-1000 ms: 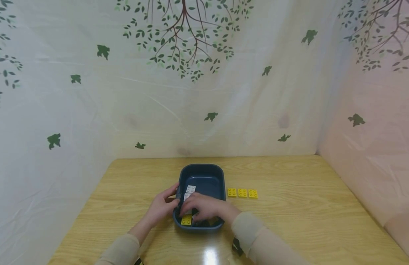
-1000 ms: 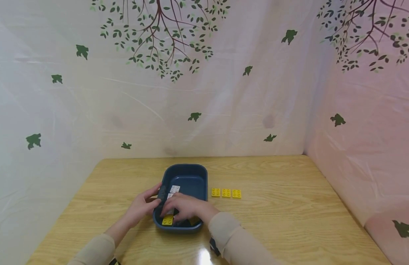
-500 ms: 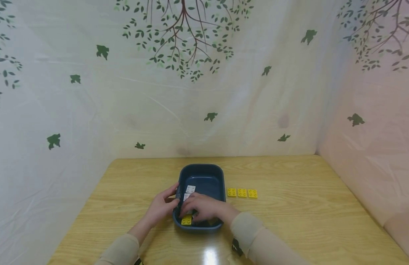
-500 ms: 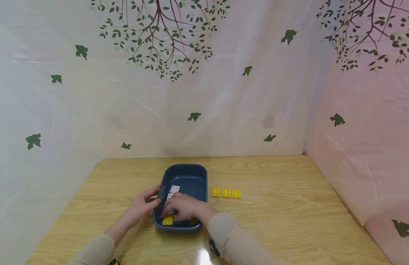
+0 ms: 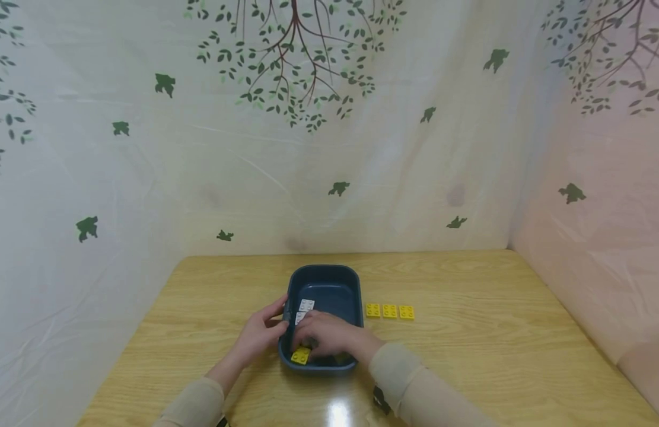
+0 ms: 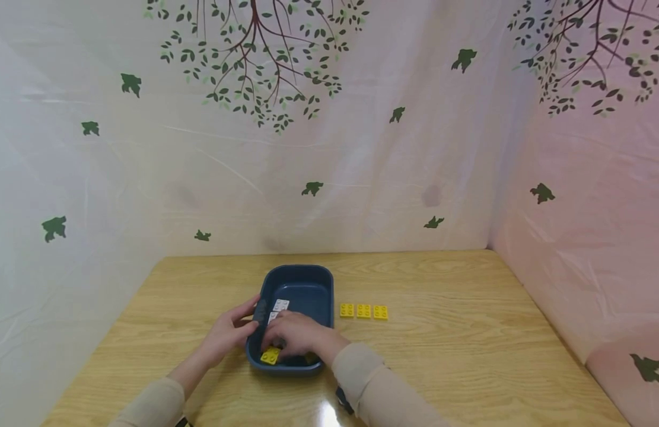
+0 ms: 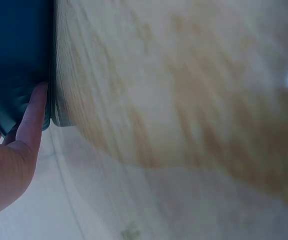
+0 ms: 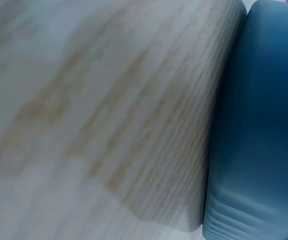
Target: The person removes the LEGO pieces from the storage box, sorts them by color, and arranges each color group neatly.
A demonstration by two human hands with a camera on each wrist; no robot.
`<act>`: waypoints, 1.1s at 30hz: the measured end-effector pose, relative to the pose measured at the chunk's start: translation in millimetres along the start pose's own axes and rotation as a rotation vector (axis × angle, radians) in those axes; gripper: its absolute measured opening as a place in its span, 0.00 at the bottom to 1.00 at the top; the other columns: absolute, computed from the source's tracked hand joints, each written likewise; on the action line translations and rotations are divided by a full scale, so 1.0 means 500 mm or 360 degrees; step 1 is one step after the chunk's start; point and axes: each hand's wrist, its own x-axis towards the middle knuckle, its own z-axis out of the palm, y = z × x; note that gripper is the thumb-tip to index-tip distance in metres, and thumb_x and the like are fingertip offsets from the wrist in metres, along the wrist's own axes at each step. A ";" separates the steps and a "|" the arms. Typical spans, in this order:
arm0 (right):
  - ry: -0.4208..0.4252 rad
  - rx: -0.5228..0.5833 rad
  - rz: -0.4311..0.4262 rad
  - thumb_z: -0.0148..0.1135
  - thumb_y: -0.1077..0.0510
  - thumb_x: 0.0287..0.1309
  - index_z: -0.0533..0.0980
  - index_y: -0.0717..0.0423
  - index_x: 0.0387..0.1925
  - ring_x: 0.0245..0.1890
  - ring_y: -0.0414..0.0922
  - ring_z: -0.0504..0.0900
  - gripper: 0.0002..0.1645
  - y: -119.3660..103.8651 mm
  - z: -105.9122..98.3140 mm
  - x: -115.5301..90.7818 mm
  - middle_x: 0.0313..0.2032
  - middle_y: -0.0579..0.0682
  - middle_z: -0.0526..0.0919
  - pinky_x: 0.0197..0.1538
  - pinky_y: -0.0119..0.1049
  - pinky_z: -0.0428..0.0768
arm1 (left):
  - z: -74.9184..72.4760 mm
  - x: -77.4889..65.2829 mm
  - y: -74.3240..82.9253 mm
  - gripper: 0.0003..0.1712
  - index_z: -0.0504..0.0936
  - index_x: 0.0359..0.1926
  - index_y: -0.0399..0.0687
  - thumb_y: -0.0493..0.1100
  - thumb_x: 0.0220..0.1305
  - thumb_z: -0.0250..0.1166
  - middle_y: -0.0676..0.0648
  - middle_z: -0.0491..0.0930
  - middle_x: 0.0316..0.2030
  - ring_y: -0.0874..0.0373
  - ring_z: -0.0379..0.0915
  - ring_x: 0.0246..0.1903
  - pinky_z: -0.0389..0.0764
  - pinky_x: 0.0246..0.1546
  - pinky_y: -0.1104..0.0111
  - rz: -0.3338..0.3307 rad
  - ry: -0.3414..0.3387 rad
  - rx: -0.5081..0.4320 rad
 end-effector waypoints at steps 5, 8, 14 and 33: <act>0.0043 -0.0043 -0.0011 0.77 0.55 0.49 0.84 0.42 0.46 0.53 0.35 0.73 0.19 -0.001 0.000 0.000 0.50 0.34 0.82 0.59 0.27 0.69 | 0.001 -0.005 0.003 0.34 0.66 0.73 0.49 0.36 0.68 0.61 0.36 0.72 0.64 0.45 0.77 0.53 0.81 0.51 0.56 -0.0011 0.0006 0.0021; 0.0094 -0.0039 -0.0026 0.77 0.55 0.49 0.84 0.43 0.46 0.53 0.35 0.74 0.19 -0.001 -0.001 -0.001 0.49 0.36 0.82 0.60 0.27 0.69 | 0.002 -0.007 0.004 0.34 0.66 0.73 0.47 0.35 0.67 0.61 0.35 0.72 0.63 0.45 0.77 0.52 0.81 0.50 0.56 -0.0006 0.0007 0.0010; 0.0149 0.0056 -0.0017 0.76 0.57 0.50 0.84 0.44 0.46 0.51 0.33 0.75 0.19 -0.002 -0.009 -0.009 0.46 0.35 0.83 0.60 0.28 0.70 | 0.003 -0.008 0.001 0.34 0.66 0.73 0.45 0.34 0.66 0.61 0.33 0.72 0.63 0.43 0.77 0.52 0.82 0.48 0.56 0.0005 0.0008 -0.0013; 0.0463 0.0229 0.0092 0.75 0.51 0.53 0.84 0.47 0.49 0.52 0.37 0.77 0.20 0.007 -0.062 -0.093 0.48 0.39 0.83 0.61 0.36 0.73 | 0.014 -0.009 0.001 0.34 0.67 0.72 0.47 0.34 0.65 0.62 0.34 0.71 0.64 0.42 0.77 0.53 0.84 0.45 0.57 -0.0034 0.0068 -0.0007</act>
